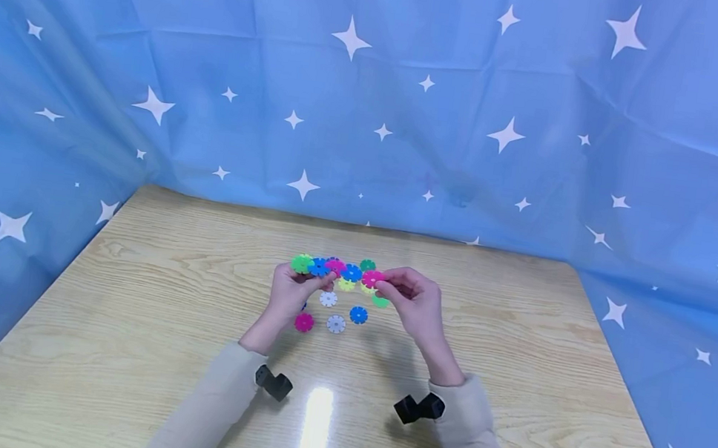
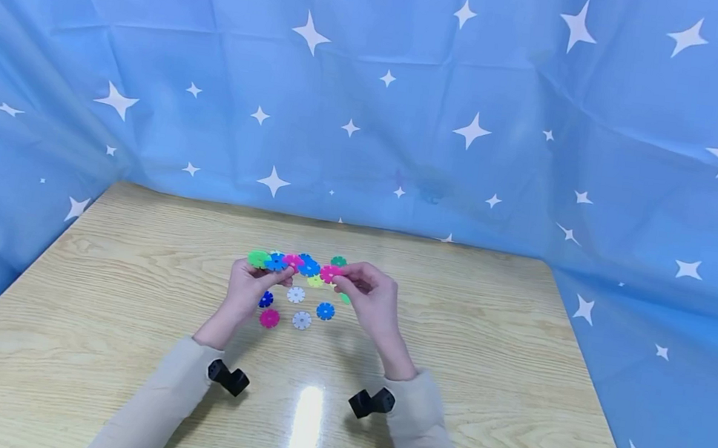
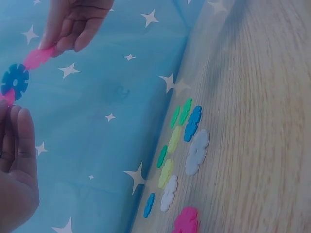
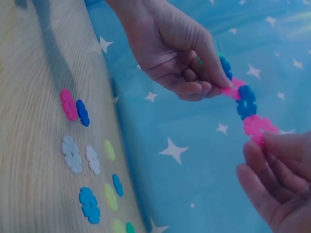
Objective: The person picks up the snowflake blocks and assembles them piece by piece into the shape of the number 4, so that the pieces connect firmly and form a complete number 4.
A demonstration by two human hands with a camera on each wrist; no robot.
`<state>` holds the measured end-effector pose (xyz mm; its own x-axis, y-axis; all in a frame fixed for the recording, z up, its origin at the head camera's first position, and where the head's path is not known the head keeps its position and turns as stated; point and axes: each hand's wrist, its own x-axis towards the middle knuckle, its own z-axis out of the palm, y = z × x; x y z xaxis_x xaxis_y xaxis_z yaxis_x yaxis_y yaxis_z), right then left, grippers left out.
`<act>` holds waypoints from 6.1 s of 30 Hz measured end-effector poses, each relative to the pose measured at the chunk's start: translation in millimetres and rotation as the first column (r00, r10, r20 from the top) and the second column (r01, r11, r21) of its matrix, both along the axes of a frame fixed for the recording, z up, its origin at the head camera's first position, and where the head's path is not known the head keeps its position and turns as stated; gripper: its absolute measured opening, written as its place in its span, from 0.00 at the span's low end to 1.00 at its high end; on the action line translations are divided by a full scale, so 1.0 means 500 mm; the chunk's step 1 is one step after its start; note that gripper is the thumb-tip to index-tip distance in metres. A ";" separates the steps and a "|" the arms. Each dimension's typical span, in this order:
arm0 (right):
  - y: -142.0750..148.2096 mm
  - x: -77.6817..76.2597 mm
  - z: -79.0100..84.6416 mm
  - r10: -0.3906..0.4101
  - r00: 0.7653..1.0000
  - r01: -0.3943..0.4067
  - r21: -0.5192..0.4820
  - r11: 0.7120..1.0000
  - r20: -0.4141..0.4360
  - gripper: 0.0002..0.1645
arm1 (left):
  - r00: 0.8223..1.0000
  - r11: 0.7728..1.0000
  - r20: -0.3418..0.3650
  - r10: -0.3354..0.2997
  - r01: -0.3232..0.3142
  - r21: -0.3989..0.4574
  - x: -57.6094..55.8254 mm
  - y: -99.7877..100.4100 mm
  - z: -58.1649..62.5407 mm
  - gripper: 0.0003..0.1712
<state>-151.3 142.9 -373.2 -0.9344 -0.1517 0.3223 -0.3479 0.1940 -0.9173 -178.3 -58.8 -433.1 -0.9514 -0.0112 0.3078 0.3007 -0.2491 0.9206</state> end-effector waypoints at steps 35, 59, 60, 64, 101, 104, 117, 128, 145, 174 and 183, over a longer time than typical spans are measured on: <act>-0.021 0.000 -0.002 -0.044 0.999 0.042 -0.081 0.996 -0.024 0.07 | 1.000 0.996 0.014 -0.003 0.001 0.090 0.009 0.018 0.018 0.03; -0.071 -0.022 -0.041 -0.117 0.989 0.102 -0.157 0.982 -0.089 0.06 | 0.996 0.972 -0.003 -0.094 0.093 0.214 0.009 0.045 0.006 0.24; -0.072 -0.022 -0.041 -0.118 0.989 0.103 -0.157 0.982 -0.086 0.06 | 0.996 0.972 -0.003 -0.091 0.090 0.216 0.009 0.045 0.006 0.24; -0.075 -0.028 -0.050 -0.103 0.993 0.092 -0.152 0.984 -0.064 0.08 | 0.997 0.974 -0.004 -0.074 0.073 0.214 0.009 0.039 0.005 0.22; -0.021 -0.079 -0.180 -0.021 0.976 -0.123 0.626 0.770 0.218 0.14 | 1.000 0.987 0.004 0.013 -0.013 0.162 -0.004 -0.013 0.005 0.21; -0.024 -0.082 -0.172 -0.013 0.972 -0.148 0.658 0.739 0.234 0.13 | 1.000 0.987 0.012 0.016 -0.018 0.157 -0.004 -0.013 0.006 0.21; -0.015 -0.083 -0.173 -0.026 0.965 -0.139 0.596 0.791 0.260 0.13 | 0.999 0.987 0.035 0.006 -0.012 0.161 -0.005 -0.011 0.004 0.19; -0.007 -0.067 -0.154 -0.017 0.945 -0.066 0.244 0.968 0.327 0.05 | 0.999 0.986 0.032 0.016 -0.021 0.164 -0.005 -0.007 0.001 0.20; -0.034 -0.039 -0.063 0.064 0.951 0.005 -0.225 0.974 0.301 0.14 | 0.997 0.987 0.074 0.007 -0.018 0.157 0.000 -0.002 -0.003 0.18; -0.070 -0.033 -0.047 0.055 0.945 0.074 -0.374 0.924 0.322 0.13 | 1.000 0.990 0.030 -0.003 -0.001 0.143 0.003 0.003 -0.005 0.20; -0.065 -0.038 -0.040 0.053 0.904 0.124 -0.378 0.917 0.425 0.12 | 0.997 0.998 0.073 0.030 -0.034 0.056 0.008 0.004 -0.012 0.07</act>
